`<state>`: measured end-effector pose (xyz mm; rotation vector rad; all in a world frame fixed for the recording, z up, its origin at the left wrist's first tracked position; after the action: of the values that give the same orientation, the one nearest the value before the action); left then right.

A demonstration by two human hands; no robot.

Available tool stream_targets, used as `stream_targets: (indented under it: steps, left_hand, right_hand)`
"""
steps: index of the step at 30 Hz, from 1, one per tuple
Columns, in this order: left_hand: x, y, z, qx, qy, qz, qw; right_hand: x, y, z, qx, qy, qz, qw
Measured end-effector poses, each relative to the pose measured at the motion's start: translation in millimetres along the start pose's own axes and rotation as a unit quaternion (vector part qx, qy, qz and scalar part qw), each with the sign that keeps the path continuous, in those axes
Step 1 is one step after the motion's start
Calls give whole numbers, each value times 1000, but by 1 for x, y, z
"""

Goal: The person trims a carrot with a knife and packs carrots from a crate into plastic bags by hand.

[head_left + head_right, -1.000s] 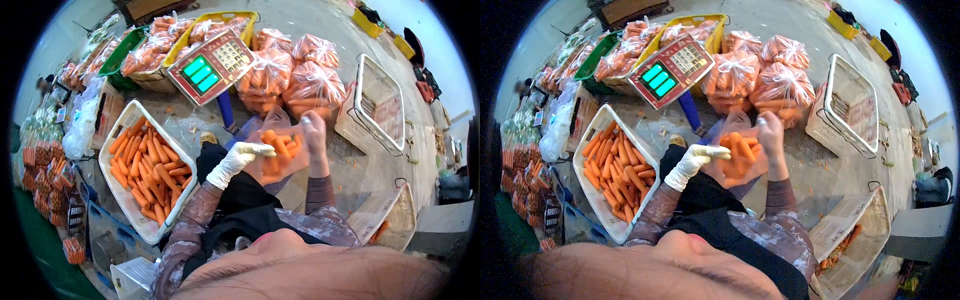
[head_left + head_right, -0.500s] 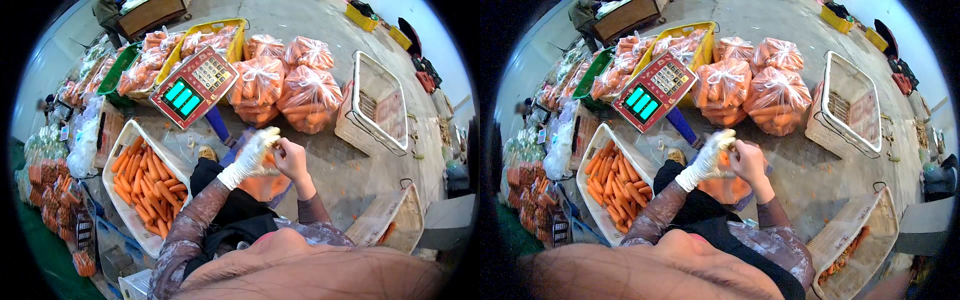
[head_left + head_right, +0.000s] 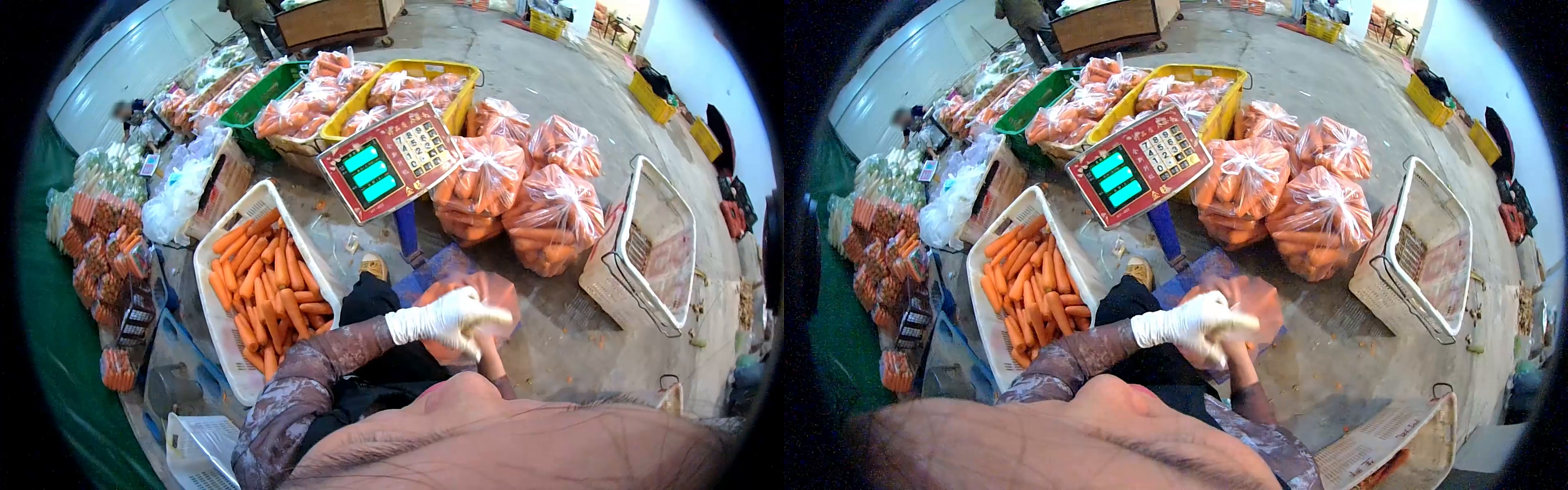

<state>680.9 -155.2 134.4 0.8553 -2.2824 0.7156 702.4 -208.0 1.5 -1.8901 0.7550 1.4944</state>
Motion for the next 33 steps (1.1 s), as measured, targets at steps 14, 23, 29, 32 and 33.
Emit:
stream_targets:
  steps: [14,23,29,32,33]
  left_hand:
    - [-238,79,55,146,631,-522,556]
    - [-280,146,70,488,560,-554,377]
    - [-236,70,44,299,729,-352,505]
    - [-166,44,59,177,706,-317,608]
    - [-154,40,67,155,686,-317,636]
  right_hand:
    - [26,-34,-29,-104,306,81,943]
    - [235,170,-90,115,-32,227,967]
    - [120,97,-69,169,-554,255,774]
    - [100,78,-19,-86,-665,321,669]
    - [103,70,-5,-111,-699,297,641]
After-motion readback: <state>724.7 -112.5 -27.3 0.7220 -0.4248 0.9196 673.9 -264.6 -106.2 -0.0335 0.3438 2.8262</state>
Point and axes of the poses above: each hand's wrist, its own y-axis away from the middle knuckle, its own z-axis out of the palm, x = y × z, the point moved 7 cm from there along -y, towards the middle knuckle, and after that the axes turned 4 degrees about y, right-handed, at the moved point
